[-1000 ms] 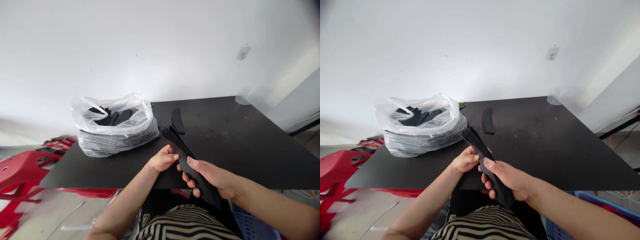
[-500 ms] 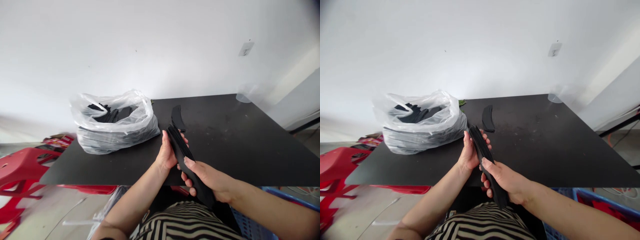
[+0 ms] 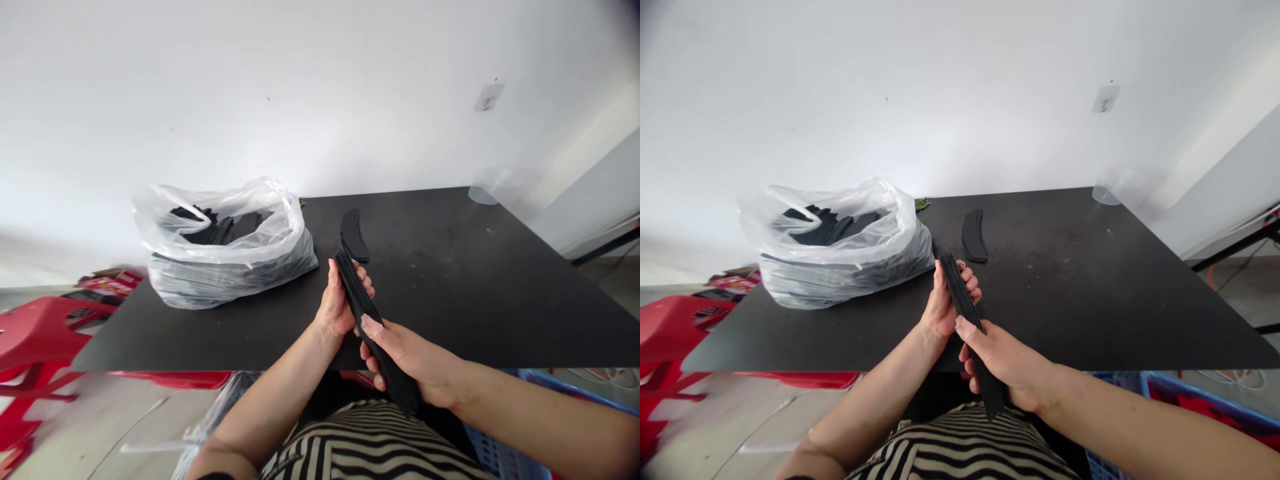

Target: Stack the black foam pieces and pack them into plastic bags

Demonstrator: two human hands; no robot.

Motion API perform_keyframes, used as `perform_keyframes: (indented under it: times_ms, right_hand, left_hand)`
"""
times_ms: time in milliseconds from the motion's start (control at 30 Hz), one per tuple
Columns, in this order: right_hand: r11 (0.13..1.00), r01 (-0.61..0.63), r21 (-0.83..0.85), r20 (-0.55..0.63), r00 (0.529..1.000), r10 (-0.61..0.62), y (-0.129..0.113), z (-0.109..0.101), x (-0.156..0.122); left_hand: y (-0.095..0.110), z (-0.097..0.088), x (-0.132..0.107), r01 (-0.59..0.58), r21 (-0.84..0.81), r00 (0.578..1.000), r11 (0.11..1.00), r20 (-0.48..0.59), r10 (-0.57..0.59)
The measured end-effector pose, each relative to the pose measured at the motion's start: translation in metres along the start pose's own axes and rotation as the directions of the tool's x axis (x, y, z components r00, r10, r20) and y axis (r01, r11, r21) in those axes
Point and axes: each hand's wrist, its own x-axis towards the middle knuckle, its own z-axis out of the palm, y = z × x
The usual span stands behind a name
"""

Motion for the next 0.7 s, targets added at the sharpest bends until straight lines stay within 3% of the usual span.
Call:
perform_keyframes:
  times_ms: [533, 633, 700]
  right_hand:
    - [0.997, -0.002, 0.079, 0.007, 1.000, 0.002, 0.009, -0.001, 0.012]
    - [0.995, -0.005, 0.098, 0.016, 1.000, 0.003, 0.005, -0.002, 0.012]
    - [0.992, -0.011, 0.123, 0.034, 0.999, 0.007, 0.002, -0.005, 0.012]
  left_hand:
    - [0.003, -0.010, 0.004, -0.010, 0.055, 0.999, 0.998, -0.036, 0.012]
    - [0.005, -0.012, 0.001, -0.002, 0.155, 0.997, 0.988, -0.078, 0.014]
    - [0.006, -0.015, -0.005, 0.066, 0.245, 0.995, 0.967, -0.094, -0.044]
